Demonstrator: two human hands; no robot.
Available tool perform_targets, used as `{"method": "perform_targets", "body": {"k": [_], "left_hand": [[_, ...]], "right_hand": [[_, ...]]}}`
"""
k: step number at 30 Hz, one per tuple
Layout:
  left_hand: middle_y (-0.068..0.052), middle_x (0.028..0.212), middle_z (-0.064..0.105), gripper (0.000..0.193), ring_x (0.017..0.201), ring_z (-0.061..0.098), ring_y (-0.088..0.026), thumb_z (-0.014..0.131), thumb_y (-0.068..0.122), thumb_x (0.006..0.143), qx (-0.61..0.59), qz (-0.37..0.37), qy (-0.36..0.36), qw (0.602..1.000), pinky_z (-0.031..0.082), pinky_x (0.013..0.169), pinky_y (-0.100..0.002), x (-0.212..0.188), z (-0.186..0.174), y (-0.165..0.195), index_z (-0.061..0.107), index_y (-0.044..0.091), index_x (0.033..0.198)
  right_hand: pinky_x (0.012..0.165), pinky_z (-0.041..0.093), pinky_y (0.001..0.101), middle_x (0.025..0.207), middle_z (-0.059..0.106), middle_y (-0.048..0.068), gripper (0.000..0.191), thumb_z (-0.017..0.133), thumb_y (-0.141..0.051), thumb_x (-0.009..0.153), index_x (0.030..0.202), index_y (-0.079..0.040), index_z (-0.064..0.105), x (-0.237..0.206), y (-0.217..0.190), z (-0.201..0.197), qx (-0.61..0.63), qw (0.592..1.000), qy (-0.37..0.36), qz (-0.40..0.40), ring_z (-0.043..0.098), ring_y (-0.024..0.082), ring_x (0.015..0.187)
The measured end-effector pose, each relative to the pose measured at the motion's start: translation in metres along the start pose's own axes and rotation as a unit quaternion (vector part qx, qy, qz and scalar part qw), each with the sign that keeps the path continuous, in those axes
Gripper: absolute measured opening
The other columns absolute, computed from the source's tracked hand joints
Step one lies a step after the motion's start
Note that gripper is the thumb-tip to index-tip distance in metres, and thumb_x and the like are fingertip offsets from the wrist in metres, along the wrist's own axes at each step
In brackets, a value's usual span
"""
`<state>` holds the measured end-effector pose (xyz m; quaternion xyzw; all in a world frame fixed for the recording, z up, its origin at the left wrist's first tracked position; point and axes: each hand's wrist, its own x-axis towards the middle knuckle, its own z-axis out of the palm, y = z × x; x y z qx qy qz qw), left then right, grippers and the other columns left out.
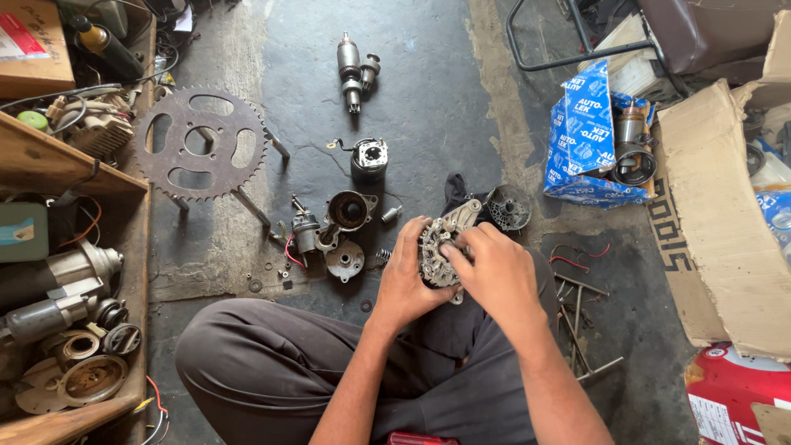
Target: The person sits on the floor and works on a disassembled engine component, likely a stator or alternator. They use their hands to manipulate the part and a red-handled screwdriver to adjust or remove small components.
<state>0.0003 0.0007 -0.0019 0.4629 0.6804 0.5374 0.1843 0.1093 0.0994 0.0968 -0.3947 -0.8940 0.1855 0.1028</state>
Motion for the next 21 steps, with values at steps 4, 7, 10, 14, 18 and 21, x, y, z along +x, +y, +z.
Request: {"method": "perform_targets", "body": {"k": [4, 7, 10, 14, 18, 21], "left_hand": [[-0.02, 0.151, 0.047, 0.109, 0.136, 0.053, -0.04, 0.092, 0.025, 0.059, -0.002, 0.004, 0.002, 1.0, 0.048, 0.11, -0.045, 0.0, 0.001, -0.001, 0.035, 0.008, 0.151], [-0.019, 0.151, 0.048, 0.108, 0.136, 0.054, -0.04, 0.09, 0.024, 0.059, -0.004, -0.001, 0.003, 1.0, 0.049, 0.11, -0.044, -0.001, 0.001, -0.002, 0.035, 0.008, 0.151], [-0.02, 0.151, 0.048, 0.111, 0.136, 0.053, -0.041, 0.092, 0.026, 0.058, -0.001, 0.01, 0.006, 1.0, 0.048, 0.11, -0.045, 0.0, 0.002, -0.002, 0.035, 0.008, 0.151], [-0.02, 0.151, 0.048, 0.113, 0.136, 0.053, -0.041, 0.094, 0.027, 0.057, -0.001, 0.015, 0.008, 1.0, 0.047, 0.11, -0.046, 0.0, 0.0, -0.002, 0.034, 0.007, 0.151], [-0.02, 0.15, 0.048, 0.111, 0.135, 0.053, -0.04, 0.093, 0.027, 0.058, -0.004, -0.003, 0.001, 1.0, 0.048, 0.109, -0.045, -0.001, 0.0, -0.001, 0.035, 0.008, 0.151], [-0.018, 0.151, 0.05, 0.106, 0.137, 0.055, -0.039, 0.089, 0.024, 0.061, -0.01, 0.018, 0.01, 1.0, 0.05, 0.111, -0.044, 0.0, 0.001, 0.0, 0.036, 0.008, 0.152]], "right_hand": [[0.068, 0.054, 0.0456, 0.089, 0.069, 0.009, 0.022, 0.075, -0.029, 0.087, 0.09, -0.008, 0.071, 0.001, 0.0, 0.009, -0.02, 0.998, 0.03, -0.056, 0.07, 0.034, 0.08], [0.067, 0.054, 0.0465, 0.089, 0.069, 0.01, 0.018, 0.073, -0.024, 0.086, 0.092, -0.007, 0.071, 0.001, 0.002, 0.005, -0.004, 0.995, 0.023, -0.095, 0.069, 0.035, 0.081], [0.066, 0.053, 0.0465, 0.089, 0.07, 0.009, 0.017, 0.071, -0.021, 0.084, 0.096, -0.008, 0.073, 0.002, 0.001, -0.004, 0.033, 0.995, -0.005, -0.09, 0.069, 0.034, 0.08], [0.064, 0.054, 0.0461, 0.087, 0.07, 0.01, 0.023, 0.073, -0.025, 0.084, 0.1, -0.008, 0.073, 0.002, -0.004, -0.006, 0.038, 0.999, 0.004, -0.029, 0.07, 0.033, 0.076], [0.068, 0.055, 0.0456, 0.088, 0.071, 0.009, 0.025, 0.074, -0.033, 0.089, 0.087, -0.008, 0.073, 0.001, -0.005, 0.004, -0.048, 0.999, 0.004, -0.003, 0.07, 0.034, 0.08], [0.069, 0.055, 0.0455, 0.09, 0.07, 0.01, 0.019, 0.073, -0.026, 0.089, 0.09, -0.006, 0.071, 0.0, 0.0, 0.009, -0.012, 0.998, 0.019, -0.05, 0.07, 0.034, 0.08]]}}
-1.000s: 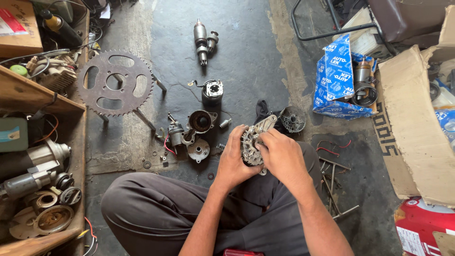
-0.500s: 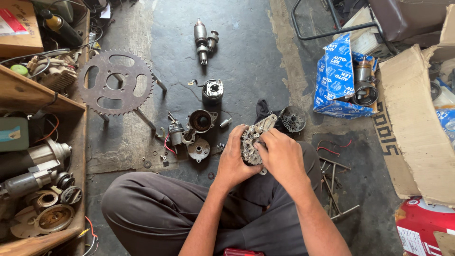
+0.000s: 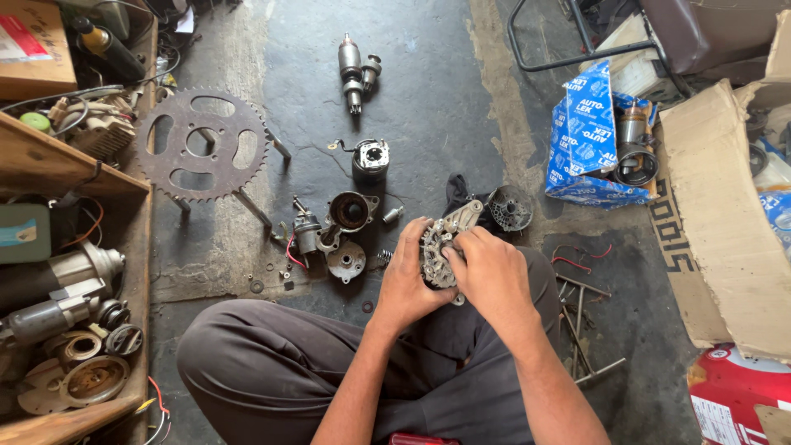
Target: The person sits on the floor and works on a disassembled engine component, likely a stator or alternator. They use their hands to manipulate the part and a red-handled screwdriver to adjust or remove small components.
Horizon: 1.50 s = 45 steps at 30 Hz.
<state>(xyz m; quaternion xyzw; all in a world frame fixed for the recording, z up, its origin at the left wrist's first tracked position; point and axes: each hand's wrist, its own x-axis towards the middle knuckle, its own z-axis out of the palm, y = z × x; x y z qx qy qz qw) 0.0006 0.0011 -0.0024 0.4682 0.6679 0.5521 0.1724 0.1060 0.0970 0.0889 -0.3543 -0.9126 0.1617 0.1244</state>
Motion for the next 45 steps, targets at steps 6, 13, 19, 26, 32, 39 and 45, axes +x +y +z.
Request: {"method": "perform_targets", "body": {"k": [6, 13, 19, 26, 32, 39, 45], "left_hand": [[-0.019, 0.15, 0.047, 0.111, 0.136, 0.053, -0.04, 0.094, 0.028, 0.057, 0.015, -0.017, -0.007, 1.0, 0.048, 0.108, -0.045, 0.0, 0.0, 0.0, 0.035, 0.008, 0.15], [-0.019, 0.15, 0.048, 0.112, 0.136, 0.053, -0.04, 0.092, 0.027, 0.058, 0.002, -0.01, -0.004, 1.0, 0.048, 0.11, -0.045, 0.0, 0.0, -0.001, 0.034, 0.008, 0.151], [-0.019, 0.15, 0.049, 0.108, 0.136, 0.054, -0.04, 0.089, 0.022, 0.058, 0.007, -0.007, -0.002, 1.0, 0.048, 0.11, -0.045, -0.001, 0.001, -0.001, 0.035, 0.008, 0.151], [-0.019, 0.15, 0.048, 0.11, 0.135, 0.054, -0.04, 0.093, 0.026, 0.058, -0.002, -0.015, -0.007, 1.0, 0.048, 0.109, -0.046, 0.0, -0.001, 0.002, 0.035, 0.008, 0.15], [-0.02, 0.152, 0.048, 0.111, 0.138, 0.052, -0.04, 0.094, 0.025, 0.058, -0.002, -0.003, -0.008, 1.0, 0.046, 0.112, -0.046, 0.001, -0.003, 0.002, 0.036, 0.008, 0.151], [-0.022, 0.147, 0.05, 0.12, 0.14, 0.047, -0.045, 0.1, 0.029, 0.051, 0.034, 0.08, 0.038, 0.996, 0.042, 0.115, -0.049, 0.004, -0.001, -0.001, 0.038, 0.002, 0.15], [-0.016, 0.13, 0.061, 0.103, 0.116, 0.066, -0.033, 0.099, 0.026, 0.052, -0.029, 0.04, 0.063, 0.997, 0.055, 0.098, -0.041, 0.01, 0.002, 0.003, 0.047, 0.003, 0.138]], "right_hand": [[0.069, 0.054, 0.0457, 0.09, 0.07, 0.01, 0.015, 0.07, -0.018, 0.086, 0.099, -0.01, 0.074, 0.001, 0.005, -0.01, 0.045, 0.996, -0.007, -0.072, 0.07, 0.034, 0.084], [0.068, 0.054, 0.0458, 0.089, 0.07, 0.009, 0.026, 0.077, -0.033, 0.084, 0.09, -0.008, 0.072, 0.0, -0.006, -0.006, 0.026, 0.996, -0.01, 0.08, 0.071, 0.032, 0.079], [0.068, 0.053, 0.048, 0.091, 0.069, 0.011, 0.018, 0.072, -0.023, 0.086, 0.094, -0.007, 0.071, 0.001, 0.0, -0.001, 0.02, 0.999, 0.001, -0.025, 0.069, 0.037, 0.081], [0.066, 0.054, 0.0455, 0.084, 0.07, 0.01, 0.022, 0.072, -0.022, 0.084, 0.103, -0.011, 0.073, 0.004, -0.002, -0.016, 0.099, 0.993, -0.032, 0.061, 0.07, 0.032, 0.075], [0.066, 0.054, 0.0448, 0.087, 0.072, 0.008, 0.021, 0.075, -0.029, 0.088, 0.089, -0.008, 0.073, 0.003, -0.005, -0.01, 0.019, 0.999, -0.011, 0.039, 0.07, 0.033, 0.078], [0.064, 0.053, 0.0366, 0.081, 0.069, 0.01, 0.022, 0.072, -0.011, 0.086, 0.107, -0.008, 0.077, -0.005, 0.02, 0.003, 0.153, 0.988, -0.027, 0.022, 0.069, 0.025, 0.069], [0.071, 0.051, 0.0227, 0.1, 0.073, 0.003, 0.027, 0.071, -0.006, 0.093, 0.12, 0.0, 0.07, -0.041, 0.063, 0.03, 0.413, 0.896, 0.069, 0.146, 0.063, 0.005, 0.083]]}}
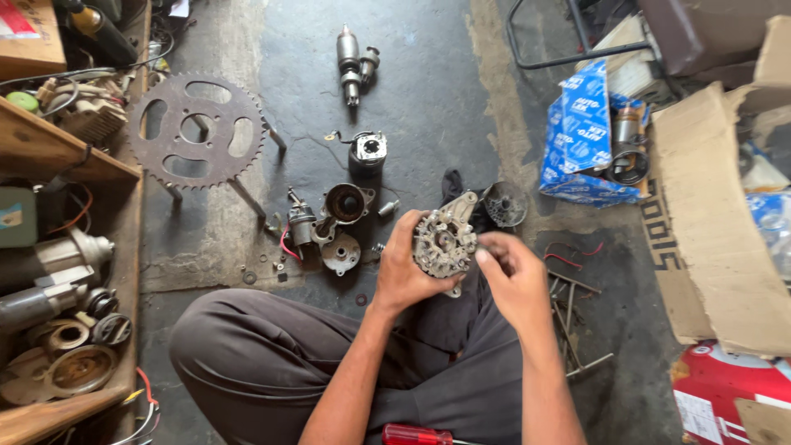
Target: The person sits on the floor and works on a disassembled engine component, likely a stator or alternator. They use their hands to manipulate the part and a red-handled screwdriver to adjust or remove small components.
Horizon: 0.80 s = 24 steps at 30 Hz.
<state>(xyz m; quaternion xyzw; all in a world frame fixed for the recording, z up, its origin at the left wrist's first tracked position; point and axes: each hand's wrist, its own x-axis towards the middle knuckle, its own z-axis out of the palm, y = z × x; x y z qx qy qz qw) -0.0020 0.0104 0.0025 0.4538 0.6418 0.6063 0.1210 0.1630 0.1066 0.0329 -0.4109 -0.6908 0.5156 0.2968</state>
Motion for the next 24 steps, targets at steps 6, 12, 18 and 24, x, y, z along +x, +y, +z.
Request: {"method": "perform_targets", "body": {"k": [6, 12, 18, 24], "left_hand": [[-0.012, 0.119, 0.069, 0.088, 0.108, 0.067, -0.024, 0.095, 0.025, 0.059, -0.22, -0.157, 0.131, 0.954, 0.056, 0.095, -0.038, -0.001, 0.013, -0.005, 0.055, 0.003, 0.134], [-0.021, 0.122, 0.07, 0.061, 0.097, 0.068, -0.032, 0.071, 0.043, 0.106, -0.724, -0.206, 0.098, 0.651, 0.055, 0.076, -0.044, -0.024, -0.011, -0.024, 0.058, -0.004, 0.142], [-0.016, 0.126, 0.071, 0.067, 0.109, 0.07, -0.031, 0.07, 0.051, 0.092, -0.739, -0.213, 0.106, 0.63, 0.056, 0.096, -0.046, -0.051, -0.028, -0.015, 0.06, 0.001, 0.136], [-0.015, 0.126, 0.07, 0.068, 0.111, 0.07, -0.03, 0.074, 0.049, 0.087, -0.773, -0.253, 0.099, 0.573, 0.056, 0.1, -0.044, -0.055, -0.021, -0.011, 0.061, 0.003, 0.135]], "right_hand": [[0.074, 0.049, 0.0231, 0.1, 0.068, 0.005, 0.032, 0.072, -0.006, 0.094, 0.125, 0.0, 0.069, -0.039, 0.039, -0.031, -0.002, 0.997, 0.058, 0.049, 0.059, 0.008, 0.084], [0.079, 0.056, 0.0249, 0.104, 0.069, 0.006, 0.061, 0.08, -0.009, 0.081, 0.136, -0.002, 0.057, -0.07, -0.005, -0.002, -0.039, 0.998, 0.008, -0.056, 0.066, 0.012, 0.087], [0.08, 0.058, 0.0343, 0.126, 0.055, 0.028, 0.083, 0.093, -0.02, 0.071, 0.131, 0.005, 0.042, -0.091, -0.051, 0.062, -0.184, 0.923, -0.016, -0.338, 0.065, 0.036, 0.097], [0.077, 0.059, 0.0401, 0.11, 0.062, 0.026, 0.068, 0.087, -0.02, 0.075, 0.123, 0.004, 0.045, -0.09, -0.016, 0.065, -0.222, 0.878, 0.093, -0.413, 0.069, 0.042, 0.091]]}}
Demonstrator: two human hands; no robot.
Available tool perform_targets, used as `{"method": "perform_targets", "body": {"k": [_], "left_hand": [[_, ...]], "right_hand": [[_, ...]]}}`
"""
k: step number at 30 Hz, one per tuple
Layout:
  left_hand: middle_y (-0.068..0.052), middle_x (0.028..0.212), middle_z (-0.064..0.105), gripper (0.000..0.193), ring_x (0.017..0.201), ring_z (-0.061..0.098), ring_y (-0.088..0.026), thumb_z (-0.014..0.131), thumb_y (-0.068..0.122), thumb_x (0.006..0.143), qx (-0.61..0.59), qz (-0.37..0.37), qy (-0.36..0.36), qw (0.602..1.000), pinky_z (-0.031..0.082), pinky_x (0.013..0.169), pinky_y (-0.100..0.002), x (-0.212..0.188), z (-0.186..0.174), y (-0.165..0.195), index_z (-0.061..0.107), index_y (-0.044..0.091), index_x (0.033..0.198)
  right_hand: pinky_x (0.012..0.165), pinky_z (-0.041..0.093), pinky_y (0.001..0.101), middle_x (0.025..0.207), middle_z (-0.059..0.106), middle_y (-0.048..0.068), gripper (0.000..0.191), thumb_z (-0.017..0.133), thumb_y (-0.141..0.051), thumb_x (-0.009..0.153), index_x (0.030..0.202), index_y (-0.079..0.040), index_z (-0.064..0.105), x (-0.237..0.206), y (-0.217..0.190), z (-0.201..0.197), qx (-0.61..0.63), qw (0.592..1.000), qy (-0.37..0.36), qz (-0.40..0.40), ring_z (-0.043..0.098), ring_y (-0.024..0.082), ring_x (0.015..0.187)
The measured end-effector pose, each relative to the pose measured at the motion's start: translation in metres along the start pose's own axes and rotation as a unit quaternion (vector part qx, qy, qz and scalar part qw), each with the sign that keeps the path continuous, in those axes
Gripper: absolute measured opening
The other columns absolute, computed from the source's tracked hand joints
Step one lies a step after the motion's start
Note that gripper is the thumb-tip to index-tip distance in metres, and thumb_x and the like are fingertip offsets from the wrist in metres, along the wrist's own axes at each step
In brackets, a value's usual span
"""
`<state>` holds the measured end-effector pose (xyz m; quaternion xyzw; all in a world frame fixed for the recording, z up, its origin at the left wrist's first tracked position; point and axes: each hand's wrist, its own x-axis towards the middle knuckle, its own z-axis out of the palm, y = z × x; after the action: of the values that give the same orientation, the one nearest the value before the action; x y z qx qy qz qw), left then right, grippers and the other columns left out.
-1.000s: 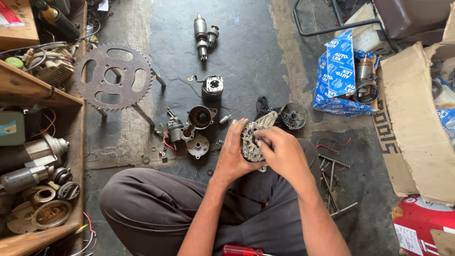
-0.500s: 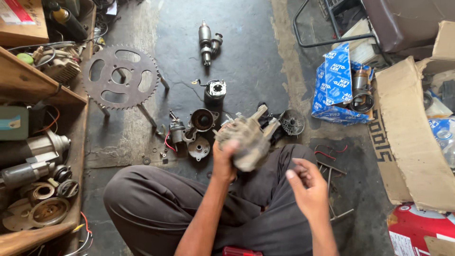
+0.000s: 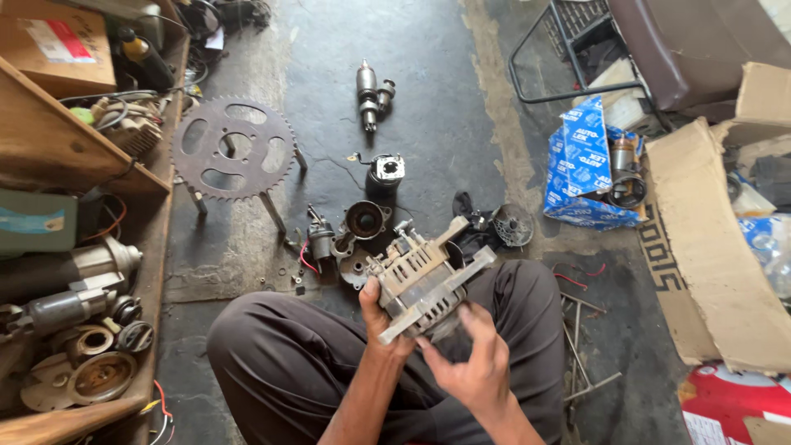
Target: The person sits on the floor and works on a disassembled engine component, likely a stator or alternator. They use their hands to manipulate the part and a red-handled screwdriver to adjust or remove small components.
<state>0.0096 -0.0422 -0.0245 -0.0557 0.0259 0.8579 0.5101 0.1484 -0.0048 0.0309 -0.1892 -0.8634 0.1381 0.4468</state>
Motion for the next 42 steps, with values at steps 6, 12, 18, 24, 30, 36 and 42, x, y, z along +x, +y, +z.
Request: {"method": "perform_targets", "body": {"k": [6, 12, 18, 24, 30, 36, 42], "left_hand": [[-0.013, 0.133, 0.067, 0.066, 0.118, 0.067, -0.029, 0.07, 0.049, 0.091, 0.018, 0.025, 0.021, 0.999, 0.055, 0.104, -0.046, 0.019, 0.007, 0.002, 0.058, 0.006, 0.14], [-0.013, 0.128, 0.068, 0.068, 0.114, 0.067, -0.033, 0.066, 0.056, 0.09, 0.014, 0.021, 0.046, 0.999, 0.055, 0.099, -0.051, 0.031, 0.009, 0.004, 0.059, 0.006, 0.136], [-0.01, 0.13, 0.067, 0.063, 0.117, 0.066, -0.029, 0.065, 0.054, 0.096, 0.018, 0.057, 0.06, 0.996, 0.055, 0.104, -0.048, 0.029, 0.01, 0.003, 0.06, 0.008, 0.138], [-0.01, 0.125, 0.07, 0.067, 0.113, 0.068, -0.029, 0.067, 0.057, 0.089, 0.023, 0.05, 0.041, 0.998, 0.056, 0.099, -0.047, 0.03, 0.008, 0.006, 0.061, 0.008, 0.134], [-0.014, 0.124, 0.07, 0.065, 0.109, 0.07, -0.03, 0.068, 0.051, 0.091, 0.038, 0.042, 0.03, 0.998, 0.057, 0.097, -0.047, 0.029, 0.004, 0.003, 0.061, 0.004, 0.135], [-0.011, 0.127, 0.07, 0.063, 0.114, 0.068, -0.028, 0.069, 0.049, 0.088, 0.042, 0.029, 0.035, 0.998, 0.056, 0.101, -0.046, 0.03, 0.005, 0.004, 0.061, 0.007, 0.136], [-0.011, 0.124, 0.069, 0.068, 0.111, 0.069, -0.029, 0.067, 0.056, 0.086, 0.041, 0.027, 0.063, 0.997, 0.057, 0.098, -0.047, 0.027, 0.007, 0.003, 0.061, 0.007, 0.133]], "right_hand": [[0.056, 0.057, 0.0381, 0.098, 0.072, 0.029, 0.032, 0.063, -0.015, 0.097, 0.117, 0.007, 0.051, 0.011, 0.061, -0.033, 0.507, 0.617, -0.101, 0.593, 0.071, 0.028, 0.067], [0.074, 0.06, 0.0365, 0.113, 0.068, 0.021, 0.075, 0.083, -0.011, 0.073, 0.134, 0.005, 0.042, 0.001, 0.025, -0.015, 0.169, 0.938, -0.113, 0.28, 0.072, 0.029, 0.088], [0.075, 0.059, 0.0384, 0.099, 0.072, 0.018, 0.062, 0.086, -0.021, 0.078, 0.124, 0.005, 0.054, -0.008, 0.028, 0.021, 0.025, 0.988, -0.073, 0.136, 0.073, 0.032, 0.087], [0.067, 0.06, 0.0413, 0.091, 0.074, 0.021, 0.049, 0.079, -0.024, 0.096, 0.124, 0.008, 0.054, -0.015, 0.043, 0.028, 0.484, 0.773, -0.095, 0.399, 0.073, 0.032, 0.072], [0.082, 0.057, 0.0376, 0.113, 0.064, 0.026, 0.071, 0.083, -0.028, 0.081, 0.133, 0.001, 0.044, -0.004, 0.013, 0.014, 0.022, 0.997, -0.065, 0.04, 0.066, 0.034, 0.098], [0.045, 0.046, 0.0388, 0.061, 0.066, 0.02, 0.057, 0.061, -0.046, 0.094, 0.125, 0.0, 0.049, 0.001, 0.023, 0.022, 0.355, 0.704, -0.194, 0.584, 0.06, 0.029, 0.045], [0.058, 0.053, 0.0332, 0.064, 0.07, 0.01, 0.052, 0.048, -0.048, 0.106, 0.123, -0.004, 0.069, 0.016, 0.03, 0.002, 0.101, 0.864, -0.221, 0.441, 0.069, 0.021, 0.058]]}}
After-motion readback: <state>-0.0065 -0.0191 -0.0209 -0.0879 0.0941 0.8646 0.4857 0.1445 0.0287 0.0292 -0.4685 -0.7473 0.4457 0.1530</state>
